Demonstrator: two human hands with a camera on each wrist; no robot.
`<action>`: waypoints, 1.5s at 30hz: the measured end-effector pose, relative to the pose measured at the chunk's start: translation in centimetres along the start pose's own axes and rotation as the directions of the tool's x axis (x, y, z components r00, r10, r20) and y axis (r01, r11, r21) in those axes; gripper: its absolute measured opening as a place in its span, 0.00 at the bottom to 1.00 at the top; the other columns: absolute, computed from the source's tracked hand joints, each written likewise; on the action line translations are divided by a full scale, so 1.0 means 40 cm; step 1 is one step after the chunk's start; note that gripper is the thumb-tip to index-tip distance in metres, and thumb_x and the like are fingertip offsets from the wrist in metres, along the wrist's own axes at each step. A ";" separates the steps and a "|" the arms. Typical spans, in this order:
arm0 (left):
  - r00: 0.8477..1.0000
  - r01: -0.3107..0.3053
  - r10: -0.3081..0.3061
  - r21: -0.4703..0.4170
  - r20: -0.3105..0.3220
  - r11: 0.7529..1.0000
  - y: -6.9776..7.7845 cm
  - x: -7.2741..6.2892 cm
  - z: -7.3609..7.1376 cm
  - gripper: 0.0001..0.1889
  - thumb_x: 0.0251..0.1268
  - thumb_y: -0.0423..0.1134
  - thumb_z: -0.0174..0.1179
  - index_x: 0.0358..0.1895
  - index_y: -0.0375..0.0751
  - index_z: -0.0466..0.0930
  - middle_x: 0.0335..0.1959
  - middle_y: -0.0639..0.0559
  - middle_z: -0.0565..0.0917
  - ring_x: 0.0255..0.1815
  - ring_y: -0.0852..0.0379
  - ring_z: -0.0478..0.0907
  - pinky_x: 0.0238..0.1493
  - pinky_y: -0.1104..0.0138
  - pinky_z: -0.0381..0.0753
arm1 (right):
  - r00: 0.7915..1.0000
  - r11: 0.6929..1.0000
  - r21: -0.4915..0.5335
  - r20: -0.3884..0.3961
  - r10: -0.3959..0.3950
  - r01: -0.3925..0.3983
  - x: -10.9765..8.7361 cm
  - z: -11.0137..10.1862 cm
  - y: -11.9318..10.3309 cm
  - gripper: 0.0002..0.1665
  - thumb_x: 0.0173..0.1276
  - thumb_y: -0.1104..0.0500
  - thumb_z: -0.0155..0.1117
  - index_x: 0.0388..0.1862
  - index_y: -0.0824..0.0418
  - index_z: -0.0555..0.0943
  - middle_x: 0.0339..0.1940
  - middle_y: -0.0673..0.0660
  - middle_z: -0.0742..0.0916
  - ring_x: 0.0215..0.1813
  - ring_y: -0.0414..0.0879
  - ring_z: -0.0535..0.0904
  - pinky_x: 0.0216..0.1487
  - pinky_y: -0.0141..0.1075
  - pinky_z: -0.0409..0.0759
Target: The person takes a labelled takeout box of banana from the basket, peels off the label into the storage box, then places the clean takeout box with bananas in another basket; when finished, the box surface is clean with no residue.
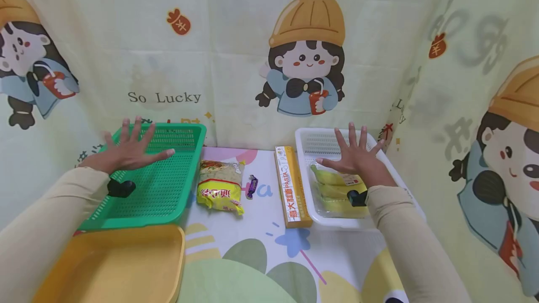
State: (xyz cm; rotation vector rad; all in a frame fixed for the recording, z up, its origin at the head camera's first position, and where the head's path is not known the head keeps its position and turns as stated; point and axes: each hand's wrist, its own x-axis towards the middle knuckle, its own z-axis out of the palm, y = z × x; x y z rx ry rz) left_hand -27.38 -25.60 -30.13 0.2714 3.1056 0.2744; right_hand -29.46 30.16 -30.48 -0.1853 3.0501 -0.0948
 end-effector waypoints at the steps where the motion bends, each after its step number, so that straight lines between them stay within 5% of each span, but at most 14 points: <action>1: 1.000 -0.008 0.008 -0.009 -0.005 1.000 0.010 0.003 -0.002 0.58 0.59 0.78 0.42 0.78 0.39 0.32 0.74 0.30 0.21 0.70 0.30 0.12 0.53 0.27 0.16 | 1.000 1.000 -0.007 -0.004 -0.001 0.001 0.000 0.001 0.000 0.68 0.57 0.17 0.42 0.79 0.56 0.31 0.73 0.68 0.24 0.67 0.70 0.11 0.48 0.75 0.12; 14: 0.990 -0.141 0.141 -0.002 -0.027 0.990 0.175 0.040 0.000 0.54 0.61 0.75 0.45 0.79 0.43 0.36 0.76 0.34 0.25 0.73 0.32 0.18 0.61 0.29 0.25 | 0.998 0.998 0.051 -0.042 -0.038 0.040 -0.022 -0.019 0.018 0.64 0.62 0.23 0.48 0.79 0.58 0.33 0.74 0.74 0.31 0.69 0.79 0.21 0.52 0.79 0.24; 24: 0.962 -0.274 0.274 0.012 -0.006 0.962 0.355 0.033 0.109 0.57 0.55 0.79 0.45 0.79 0.45 0.40 0.78 0.37 0.33 0.76 0.36 0.26 0.69 0.38 0.30 | 0.997 0.986 0.144 -0.036 -0.074 0.078 -0.067 -0.015 0.072 0.67 0.60 0.29 0.60 0.79 0.62 0.36 0.74 0.77 0.35 0.68 0.81 0.24 0.55 0.80 0.32; 31: 0.934 -0.354 0.357 -0.136 -0.003 0.926 0.470 0.027 0.166 0.59 0.55 0.77 0.49 0.78 0.39 0.41 0.79 0.42 0.37 0.78 0.46 0.31 0.74 0.52 0.39 | 0.991 0.967 0.222 -0.066 -0.115 0.127 -0.103 -0.006 0.138 0.65 0.62 0.35 0.63 0.78 0.64 0.35 0.74 0.79 0.37 0.66 0.85 0.26 0.56 0.79 0.35; 37: 0.933 -0.346 0.360 -0.287 -0.006 0.893 0.547 0.037 0.222 0.60 0.53 0.77 0.51 0.79 0.40 0.38 0.80 0.45 0.37 0.78 0.51 0.34 0.73 0.54 0.48 | 0.986 0.950 0.270 -0.083 -0.142 0.159 -0.122 0.016 0.180 0.66 0.61 0.39 0.66 0.78 0.65 0.35 0.75 0.76 0.36 0.70 0.80 0.25 0.59 0.77 0.32; 45: 0.925 -0.333 0.379 -0.541 -0.028 0.773 0.633 0.037 0.272 0.61 0.56 0.73 0.55 0.78 0.39 0.32 0.79 0.47 0.34 0.78 0.53 0.35 0.73 0.53 0.50 | 0.990 0.929 0.341 -0.054 -0.134 0.144 -0.147 0.019 0.194 0.63 0.63 0.41 0.64 0.79 0.61 0.35 0.74 0.76 0.36 0.71 0.76 0.25 0.55 0.80 0.38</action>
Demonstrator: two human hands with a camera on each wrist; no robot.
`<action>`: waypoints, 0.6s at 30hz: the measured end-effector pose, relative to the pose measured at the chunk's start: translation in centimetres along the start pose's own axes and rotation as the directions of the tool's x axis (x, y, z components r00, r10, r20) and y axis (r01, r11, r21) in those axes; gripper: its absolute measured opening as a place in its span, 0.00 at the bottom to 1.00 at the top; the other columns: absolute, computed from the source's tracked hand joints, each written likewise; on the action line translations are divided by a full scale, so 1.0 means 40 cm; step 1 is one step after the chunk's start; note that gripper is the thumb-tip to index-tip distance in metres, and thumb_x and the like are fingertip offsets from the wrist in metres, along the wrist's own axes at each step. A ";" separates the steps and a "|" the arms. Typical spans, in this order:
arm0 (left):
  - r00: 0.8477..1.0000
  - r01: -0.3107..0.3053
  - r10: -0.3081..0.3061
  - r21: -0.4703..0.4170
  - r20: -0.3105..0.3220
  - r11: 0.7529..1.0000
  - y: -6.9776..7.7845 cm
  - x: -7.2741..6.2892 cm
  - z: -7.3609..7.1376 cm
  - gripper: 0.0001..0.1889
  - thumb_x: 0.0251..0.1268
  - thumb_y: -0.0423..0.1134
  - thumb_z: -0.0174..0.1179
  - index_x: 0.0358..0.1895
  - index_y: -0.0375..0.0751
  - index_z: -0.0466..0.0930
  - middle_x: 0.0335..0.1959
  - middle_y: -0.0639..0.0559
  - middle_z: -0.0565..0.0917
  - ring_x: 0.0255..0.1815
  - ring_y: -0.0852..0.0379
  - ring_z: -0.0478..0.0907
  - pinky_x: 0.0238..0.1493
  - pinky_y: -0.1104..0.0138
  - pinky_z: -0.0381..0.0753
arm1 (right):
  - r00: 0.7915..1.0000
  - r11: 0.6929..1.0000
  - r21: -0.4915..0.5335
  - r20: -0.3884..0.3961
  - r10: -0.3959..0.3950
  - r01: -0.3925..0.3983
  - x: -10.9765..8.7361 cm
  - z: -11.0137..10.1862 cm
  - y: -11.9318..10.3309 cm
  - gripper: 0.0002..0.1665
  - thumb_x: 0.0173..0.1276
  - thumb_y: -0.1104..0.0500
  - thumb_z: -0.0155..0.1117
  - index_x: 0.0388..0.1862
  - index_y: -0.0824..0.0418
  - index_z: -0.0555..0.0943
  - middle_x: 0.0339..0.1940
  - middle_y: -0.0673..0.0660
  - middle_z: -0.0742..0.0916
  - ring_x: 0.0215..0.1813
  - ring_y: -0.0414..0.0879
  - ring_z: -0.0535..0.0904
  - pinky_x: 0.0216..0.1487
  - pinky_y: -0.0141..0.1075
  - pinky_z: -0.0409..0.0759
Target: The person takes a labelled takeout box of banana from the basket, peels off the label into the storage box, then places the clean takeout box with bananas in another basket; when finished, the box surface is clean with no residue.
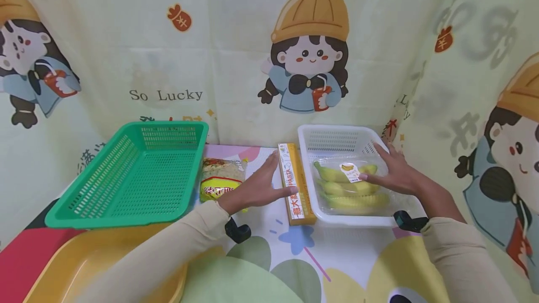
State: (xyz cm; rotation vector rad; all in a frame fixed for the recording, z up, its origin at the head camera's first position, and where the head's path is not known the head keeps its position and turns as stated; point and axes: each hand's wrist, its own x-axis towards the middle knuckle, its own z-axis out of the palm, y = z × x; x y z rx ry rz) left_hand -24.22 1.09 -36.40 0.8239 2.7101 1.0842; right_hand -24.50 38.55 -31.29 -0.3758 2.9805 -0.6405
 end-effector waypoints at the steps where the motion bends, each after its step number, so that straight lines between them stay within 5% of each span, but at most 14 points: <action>1: 1.000 0.006 -0.006 -0.044 0.002 0.999 0.004 0.003 0.010 0.61 0.56 0.73 0.55 0.78 0.40 0.30 0.79 0.48 0.33 0.78 0.54 0.34 0.73 0.53 0.48 | 1.000 1.000 -0.002 0.006 -0.001 0.001 -0.003 -0.001 0.001 0.62 0.64 0.41 0.64 0.79 0.62 0.36 0.74 0.77 0.38 0.71 0.77 0.28 0.55 0.80 0.40; 6: 1.000 -0.011 0.009 -0.198 -0.009 0.980 0.032 0.021 0.055 0.60 0.58 0.73 0.53 0.77 0.46 0.24 0.78 0.51 0.28 0.77 0.55 0.32 0.73 0.52 0.47 | 1.000 1.000 -0.021 0.024 0.014 -0.013 -0.016 -0.008 0.003 0.57 0.68 0.41 0.61 0.79 0.66 0.40 0.74 0.79 0.47 0.69 0.82 0.46 0.54 0.78 0.52; 13: 0.984 -0.169 0.138 -0.357 -0.111 0.918 0.065 0.054 0.110 0.53 0.59 0.63 0.61 0.77 0.62 0.32 0.77 0.53 0.46 0.71 0.54 0.56 0.64 0.52 0.67 | 1.000 1.000 0.019 0.006 -0.018 0.018 -0.042 -0.001 0.020 0.51 0.71 0.46 0.60 0.79 0.64 0.44 0.69 0.78 0.63 0.62 0.76 0.65 0.50 0.73 0.65; 18: 0.999 -0.043 0.032 -0.304 -0.041 0.952 0.088 0.050 0.140 0.59 0.57 0.68 0.59 0.79 0.49 0.28 0.79 0.55 0.29 0.77 0.52 0.40 0.69 0.50 0.58 | 1.000 0.998 0.056 -0.007 -0.004 0.004 -0.052 -0.001 0.035 0.49 0.74 0.48 0.56 0.79 0.65 0.40 0.69 0.82 0.61 0.63 0.82 0.61 0.48 0.75 0.64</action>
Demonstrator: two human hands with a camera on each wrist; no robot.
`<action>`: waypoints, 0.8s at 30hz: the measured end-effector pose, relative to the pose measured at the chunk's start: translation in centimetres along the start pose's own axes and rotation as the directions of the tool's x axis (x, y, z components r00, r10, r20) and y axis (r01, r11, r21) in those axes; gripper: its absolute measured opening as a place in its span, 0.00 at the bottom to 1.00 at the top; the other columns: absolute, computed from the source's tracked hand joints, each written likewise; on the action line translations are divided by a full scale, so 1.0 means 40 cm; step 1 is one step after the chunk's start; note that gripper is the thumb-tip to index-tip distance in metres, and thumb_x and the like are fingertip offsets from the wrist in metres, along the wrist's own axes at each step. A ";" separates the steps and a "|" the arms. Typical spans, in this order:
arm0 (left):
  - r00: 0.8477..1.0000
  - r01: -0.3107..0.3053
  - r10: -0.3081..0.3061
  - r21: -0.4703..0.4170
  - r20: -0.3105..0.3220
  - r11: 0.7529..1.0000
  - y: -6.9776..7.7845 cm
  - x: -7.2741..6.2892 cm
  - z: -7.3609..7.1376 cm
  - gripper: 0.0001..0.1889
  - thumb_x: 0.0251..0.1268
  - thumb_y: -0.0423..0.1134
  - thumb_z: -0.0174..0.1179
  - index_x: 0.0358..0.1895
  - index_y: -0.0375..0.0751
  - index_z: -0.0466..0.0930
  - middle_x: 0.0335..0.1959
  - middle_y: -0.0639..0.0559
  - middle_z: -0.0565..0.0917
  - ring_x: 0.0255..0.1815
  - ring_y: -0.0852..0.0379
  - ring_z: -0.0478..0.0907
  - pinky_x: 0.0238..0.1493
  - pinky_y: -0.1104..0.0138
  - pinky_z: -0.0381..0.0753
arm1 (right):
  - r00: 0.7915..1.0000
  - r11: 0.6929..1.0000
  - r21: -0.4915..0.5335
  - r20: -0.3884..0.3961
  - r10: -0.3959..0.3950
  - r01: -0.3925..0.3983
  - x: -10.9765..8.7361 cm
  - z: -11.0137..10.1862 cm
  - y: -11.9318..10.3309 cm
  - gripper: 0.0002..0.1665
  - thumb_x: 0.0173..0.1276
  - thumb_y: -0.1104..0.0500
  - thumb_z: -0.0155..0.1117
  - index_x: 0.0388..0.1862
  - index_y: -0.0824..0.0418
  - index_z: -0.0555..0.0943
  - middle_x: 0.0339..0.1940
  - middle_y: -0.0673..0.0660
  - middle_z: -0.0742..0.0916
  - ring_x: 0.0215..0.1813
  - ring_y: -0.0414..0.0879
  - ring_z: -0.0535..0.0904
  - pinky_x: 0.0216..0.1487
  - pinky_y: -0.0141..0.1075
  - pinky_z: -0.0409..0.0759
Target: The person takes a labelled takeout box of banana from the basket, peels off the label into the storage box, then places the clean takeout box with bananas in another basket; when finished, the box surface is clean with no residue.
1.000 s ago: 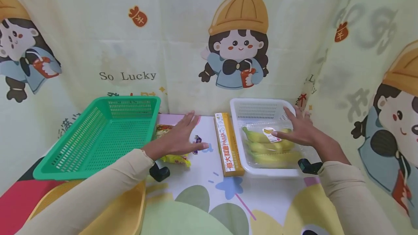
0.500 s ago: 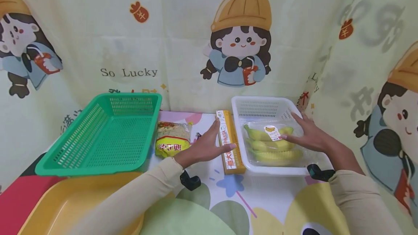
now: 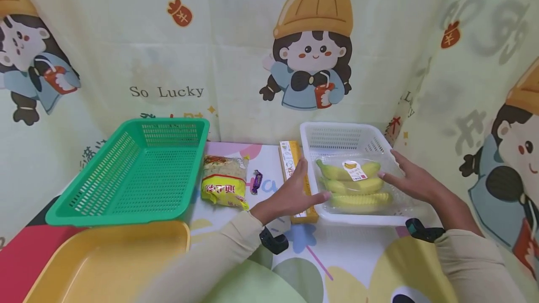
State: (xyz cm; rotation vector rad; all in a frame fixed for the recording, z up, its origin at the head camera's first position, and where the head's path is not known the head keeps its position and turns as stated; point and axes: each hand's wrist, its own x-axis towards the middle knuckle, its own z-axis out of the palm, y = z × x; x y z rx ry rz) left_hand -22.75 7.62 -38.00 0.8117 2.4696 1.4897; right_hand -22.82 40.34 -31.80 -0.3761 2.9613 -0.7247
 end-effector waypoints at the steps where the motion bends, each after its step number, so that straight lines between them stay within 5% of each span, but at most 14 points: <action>1: 1.000 0.018 -0.018 0.015 0.005 1.000 0.000 -0.001 0.008 0.60 0.56 0.69 0.59 0.79 0.47 0.29 0.79 0.55 0.28 0.78 0.52 0.39 0.70 0.50 0.58 | 1.000 1.000 0.010 -0.003 0.008 -0.008 -0.001 0.001 0.004 0.48 0.75 0.48 0.55 0.79 0.66 0.40 0.69 0.83 0.60 0.63 0.83 0.59 0.48 0.76 0.64; 14: 1.000 0.004 -0.005 0.133 0.012 0.991 0.000 0.005 0.047 0.63 0.52 0.70 0.62 0.79 0.42 0.33 0.78 0.57 0.24 0.76 0.60 0.26 0.71 0.55 0.54 | 0.998 0.998 0.015 -0.007 0.067 -0.067 -0.012 0.015 0.013 0.47 0.77 0.45 0.50 0.76 0.73 0.44 0.68 0.85 0.57 0.62 0.86 0.56 0.53 0.74 0.60; 24: 0.999 -0.015 0.009 0.167 0.038 0.986 -0.001 0.003 0.045 0.63 0.50 0.68 0.65 0.78 0.39 0.37 0.78 0.55 0.26 0.77 0.56 0.27 0.71 0.56 0.56 | 0.997 0.998 0.029 -0.050 0.059 -0.057 -0.016 0.011 0.004 0.44 0.77 0.46 0.50 0.76 0.73 0.47 0.70 0.82 0.56 0.64 0.83 0.56 0.55 0.74 0.59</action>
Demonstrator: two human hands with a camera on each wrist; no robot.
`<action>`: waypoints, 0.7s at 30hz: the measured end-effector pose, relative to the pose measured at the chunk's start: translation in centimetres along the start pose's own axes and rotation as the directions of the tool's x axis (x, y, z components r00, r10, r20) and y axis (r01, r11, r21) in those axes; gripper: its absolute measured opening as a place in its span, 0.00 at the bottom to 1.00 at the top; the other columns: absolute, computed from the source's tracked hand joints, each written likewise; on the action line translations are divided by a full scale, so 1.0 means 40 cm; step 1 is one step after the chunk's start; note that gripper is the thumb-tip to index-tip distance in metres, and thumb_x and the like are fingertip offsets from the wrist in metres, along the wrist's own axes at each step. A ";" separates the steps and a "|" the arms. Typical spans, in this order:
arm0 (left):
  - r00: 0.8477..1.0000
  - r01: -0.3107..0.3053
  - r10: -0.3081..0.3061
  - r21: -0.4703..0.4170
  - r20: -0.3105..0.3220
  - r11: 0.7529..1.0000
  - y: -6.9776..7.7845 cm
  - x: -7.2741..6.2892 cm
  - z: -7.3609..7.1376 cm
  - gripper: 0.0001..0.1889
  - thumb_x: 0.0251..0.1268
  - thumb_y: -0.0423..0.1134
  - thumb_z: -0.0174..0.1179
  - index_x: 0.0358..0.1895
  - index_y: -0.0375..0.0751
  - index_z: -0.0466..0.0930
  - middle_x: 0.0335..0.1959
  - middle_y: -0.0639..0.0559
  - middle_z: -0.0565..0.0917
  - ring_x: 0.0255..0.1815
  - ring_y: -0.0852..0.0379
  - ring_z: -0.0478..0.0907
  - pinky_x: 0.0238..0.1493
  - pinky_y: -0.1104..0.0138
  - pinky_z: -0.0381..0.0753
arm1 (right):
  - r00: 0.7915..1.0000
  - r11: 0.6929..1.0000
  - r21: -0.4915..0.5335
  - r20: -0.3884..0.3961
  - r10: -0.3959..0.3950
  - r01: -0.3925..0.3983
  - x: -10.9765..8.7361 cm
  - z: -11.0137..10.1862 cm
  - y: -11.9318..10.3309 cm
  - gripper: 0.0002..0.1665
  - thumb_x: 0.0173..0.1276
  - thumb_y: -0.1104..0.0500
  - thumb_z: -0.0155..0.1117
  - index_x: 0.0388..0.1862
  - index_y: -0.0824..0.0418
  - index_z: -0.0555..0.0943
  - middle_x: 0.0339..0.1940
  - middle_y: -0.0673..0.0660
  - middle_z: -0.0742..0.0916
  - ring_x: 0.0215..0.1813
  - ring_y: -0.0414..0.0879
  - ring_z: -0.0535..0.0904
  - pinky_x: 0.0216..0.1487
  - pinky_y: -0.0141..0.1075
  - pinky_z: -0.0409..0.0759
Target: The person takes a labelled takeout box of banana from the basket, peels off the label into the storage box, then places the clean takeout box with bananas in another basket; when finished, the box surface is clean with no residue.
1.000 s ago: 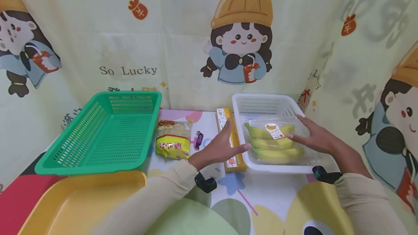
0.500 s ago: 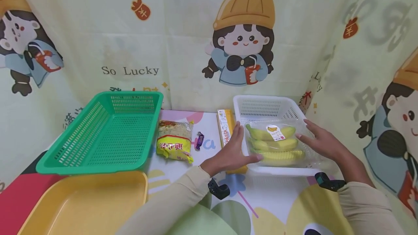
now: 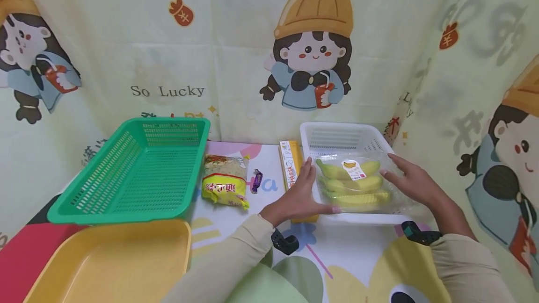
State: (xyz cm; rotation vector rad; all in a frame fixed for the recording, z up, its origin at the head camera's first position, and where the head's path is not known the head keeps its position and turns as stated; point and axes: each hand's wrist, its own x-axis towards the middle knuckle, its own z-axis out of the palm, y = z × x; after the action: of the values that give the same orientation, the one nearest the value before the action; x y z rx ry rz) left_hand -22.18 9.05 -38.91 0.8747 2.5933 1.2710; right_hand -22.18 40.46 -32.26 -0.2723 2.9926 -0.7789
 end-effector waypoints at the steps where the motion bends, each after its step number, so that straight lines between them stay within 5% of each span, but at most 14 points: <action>1: 1.000 0.005 -0.005 0.010 0.008 1.000 -0.001 0.001 -0.002 0.64 0.49 0.68 0.66 0.78 0.39 0.36 0.78 0.55 0.25 0.77 0.56 0.27 0.71 0.56 0.55 | 1.000 1.000 0.019 -0.005 -0.005 0.005 0.000 -0.001 -0.001 0.44 0.77 0.47 0.49 0.77 0.72 0.46 0.71 0.82 0.56 0.64 0.83 0.56 0.55 0.74 0.59; 7: 0.998 0.030 -0.033 0.047 0.049 0.998 -0.003 0.002 -0.005 0.66 0.46 0.68 0.68 0.79 0.42 0.34 0.78 0.55 0.25 0.77 0.56 0.26 0.72 0.57 0.52 | 0.999 0.984 0.176 -0.041 0.020 -0.013 -0.022 0.000 0.014 0.41 0.80 0.47 0.44 0.80 0.58 0.40 0.75 0.74 0.55 0.69 0.77 0.53 0.55 0.73 0.61; 9: 0.998 0.027 -0.029 0.045 0.055 0.999 -0.002 0.003 -0.003 0.66 0.46 0.68 0.68 0.79 0.42 0.33 0.78 0.55 0.25 0.77 0.57 0.26 0.72 0.58 0.51 | 0.997 0.977 0.212 -0.079 0.013 0.004 -0.034 -0.001 0.026 0.38 0.80 0.48 0.43 0.81 0.52 0.41 0.77 0.63 0.57 0.75 0.61 0.54 0.62 0.56 0.69; 13: 0.999 0.023 -0.026 0.053 0.047 0.998 0.000 0.004 0.000 0.66 0.46 0.68 0.68 0.79 0.42 0.34 0.78 0.55 0.26 0.77 0.58 0.27 0.71 0.59 0.53 | 0.986 0.935 0.331 -0.146 -0.083 0.128 -0.047 0.000 0.048 0.33 0.81 0.54 0.43 0.80 0.47 0.48 0.76 0.40 0.60 0.66 0.26 0.61 0.51 0.21 0.71; 17: 0.999 0.024 -0.026 0.070 0.030 0.997 0.003 0.007 -0.004 0.66 0.45 0.69 0.68 0.79 0.42 0.36 0.79 0.54 0.27 0.77 0.57 0.29 0.70 0.58 0.57 | 0.978 0.826 0.524 -0.124 -0.167 0.207 -0.047 0.006 0.059 0.34 0.81 0.61 0.41 0.80 0.46 0.47 0.78 0.41 0.56 0.57 0.19 0.69 0.48 0.18 0.72; 21: 0.999 0.025 -0.026 0.065 0.026 0.998 0.005 0.008 -0.006 0.66 0.45 0.69 0.68 0.79 0.42 0.36 0.79 0.55 0.27 0.78 0.56 0.29 0.71 0.58 0.55 | 0.992 0.692 0.711 -0.074 -0.103 0.125 -0.054 0.011 0.066 0.31 0.81 0.59 0.41 0.79 0.41 0.53 0.73 0.34 0.62 0.53 0.20 0.72 0.46 0.20 0.74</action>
State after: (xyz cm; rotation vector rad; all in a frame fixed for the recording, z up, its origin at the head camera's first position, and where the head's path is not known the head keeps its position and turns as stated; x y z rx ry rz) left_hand -22.45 9.16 -38.54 0.8605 2.6292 1.1663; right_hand -20.45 42.90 -33.95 -0.4022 2.4290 -1.8804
